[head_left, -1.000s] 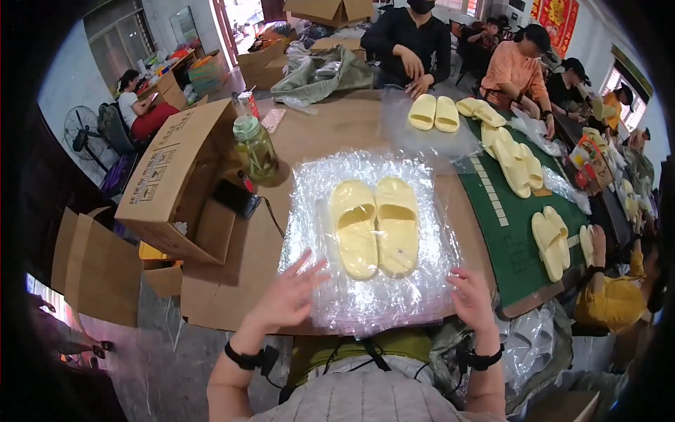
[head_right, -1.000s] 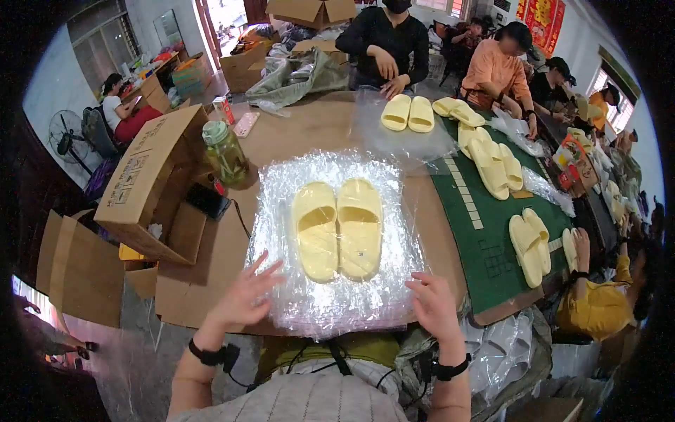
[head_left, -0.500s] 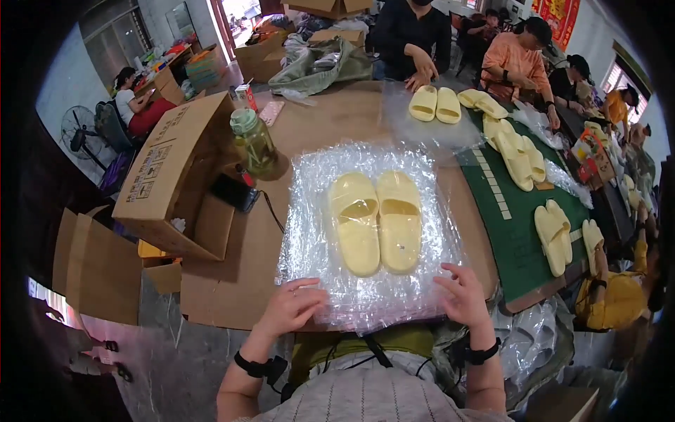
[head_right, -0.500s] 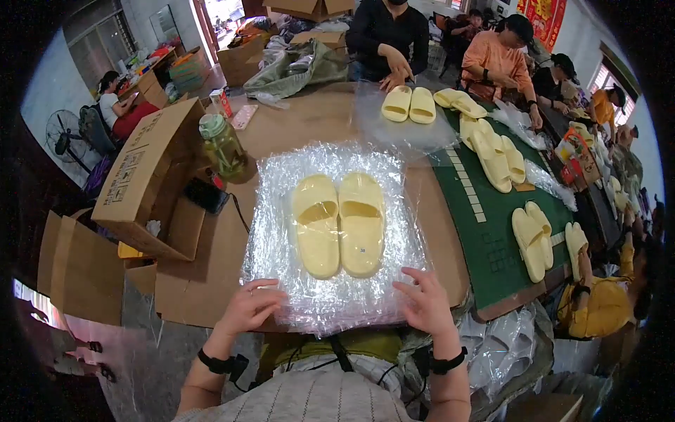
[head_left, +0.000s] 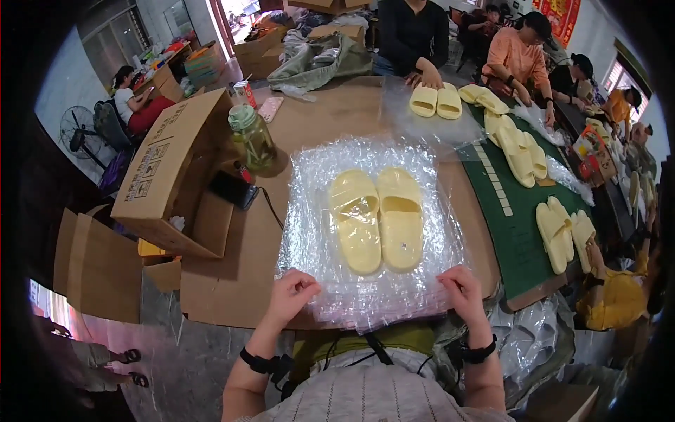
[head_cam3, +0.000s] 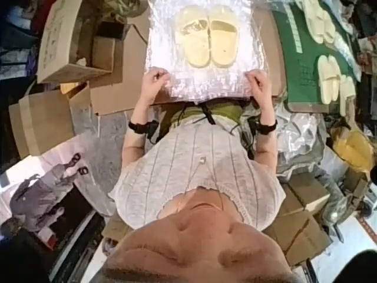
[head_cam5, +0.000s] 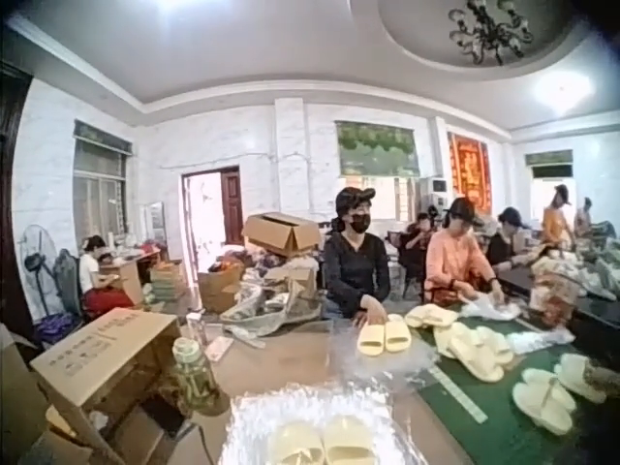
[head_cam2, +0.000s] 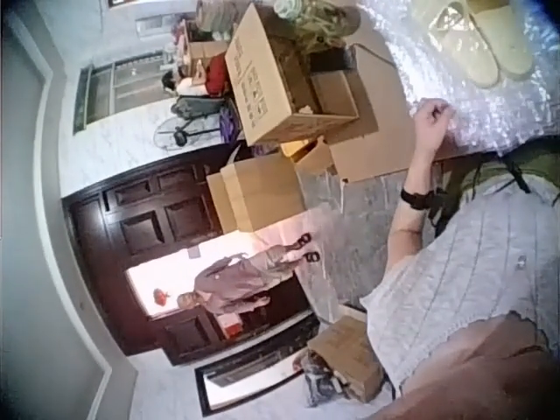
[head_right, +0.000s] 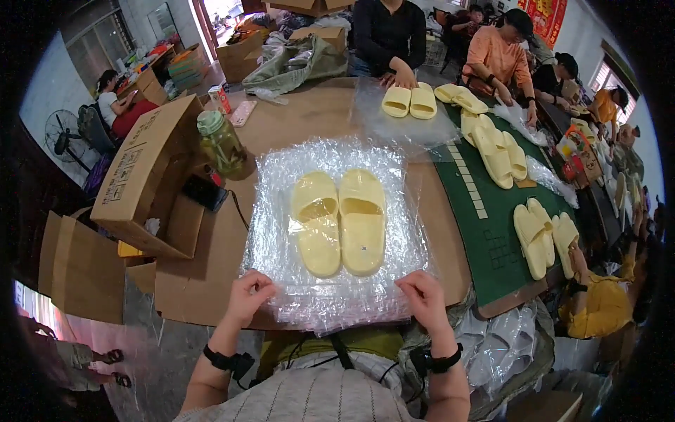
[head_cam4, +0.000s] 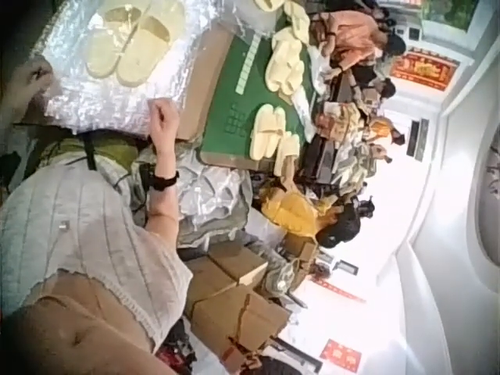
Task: Packing slippers into plastic bags and placing them into larger containers in a workshop setting.
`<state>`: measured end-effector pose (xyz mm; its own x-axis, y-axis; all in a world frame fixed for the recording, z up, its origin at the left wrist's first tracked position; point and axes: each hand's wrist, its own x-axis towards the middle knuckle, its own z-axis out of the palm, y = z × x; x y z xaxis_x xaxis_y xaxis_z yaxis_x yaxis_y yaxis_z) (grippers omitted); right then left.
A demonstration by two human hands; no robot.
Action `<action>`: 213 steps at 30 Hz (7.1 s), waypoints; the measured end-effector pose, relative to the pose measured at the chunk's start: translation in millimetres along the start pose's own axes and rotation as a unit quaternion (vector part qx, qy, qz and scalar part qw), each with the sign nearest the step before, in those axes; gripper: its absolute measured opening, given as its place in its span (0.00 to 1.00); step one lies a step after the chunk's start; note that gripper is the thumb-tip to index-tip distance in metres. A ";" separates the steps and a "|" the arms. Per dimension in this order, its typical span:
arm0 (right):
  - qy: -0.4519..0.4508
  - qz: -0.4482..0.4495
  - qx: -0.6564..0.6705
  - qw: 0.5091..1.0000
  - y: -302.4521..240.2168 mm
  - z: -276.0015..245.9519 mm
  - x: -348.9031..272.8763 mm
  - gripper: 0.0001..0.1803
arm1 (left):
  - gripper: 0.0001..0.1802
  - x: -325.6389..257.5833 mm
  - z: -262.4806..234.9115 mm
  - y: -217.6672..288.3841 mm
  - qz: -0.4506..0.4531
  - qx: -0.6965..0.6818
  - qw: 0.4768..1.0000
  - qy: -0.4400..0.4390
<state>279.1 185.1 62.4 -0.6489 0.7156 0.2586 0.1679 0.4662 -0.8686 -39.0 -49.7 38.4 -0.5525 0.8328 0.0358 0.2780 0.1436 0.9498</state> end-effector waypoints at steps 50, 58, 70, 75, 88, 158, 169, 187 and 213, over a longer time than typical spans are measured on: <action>0.072 -0.125 -0.309 0.940 -2.6 -10.3 -30.3 0.26 | 0.38 16.5 50.6 -23.3 0.196 0.437 0.867 -0.138; -0.241 -0.247 -0.258 0.902 -35.0 87.2 1.0 0.29 | 0.38 16.0 51.0 -22.0 0.189 0.430 0.873 -0.135; -0.162 -0.156 -0.272 0.935 13.1 39.1 -16.3 0.24 | 0.38 12.8 53.3 -27.1 0.183 0.409 0.885 -0.131; -0.119 -0.150 -0.254 0.948 24.9 15.3 -23.1 0.21 | 0.38 15.8 55.0 -22.7 0.188 0.399 0.887 -0.137; 0.031 -0.033 -0.222 0.974 -57.2 78.7 92.3 0.15 | 0.39 15.7 57.0 -24.3 0.178 0.432 0.872 -0.144; 0.240 0.561 -0.470 0.638 142.7 -144.9 -264.3 0.19 | 0.50 16.0 57.2 -17.3 0.165 0.409 0.888 -0.133; 0.172 0.361 -0.561 0.725 29.9 -196.9 -112.4 0.09 | 0.48 15.2 56.3 -19.2 0.162 0.407 0.891 -0.117; 0.180 0.200 -0.427 0.863 124.2 -155.2 55.1 0.14 | 0.51 10.7 44.4 -10.5 0.106 0.437 0.884 -0.127; 0.311 0.021 -0.143 0.940 59.0 -125.6 -18.6 0.09 | 0.22 59.5 84.5 27.9 0.269 0.392 0.877 -0.066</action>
<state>394.3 264.7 59.4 -0.0939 0.8605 0.5008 0.4333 0.4882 -0.7576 2.3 49.1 40.8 -0.0948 0.9402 0.3271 0.9543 -0.0077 0.2987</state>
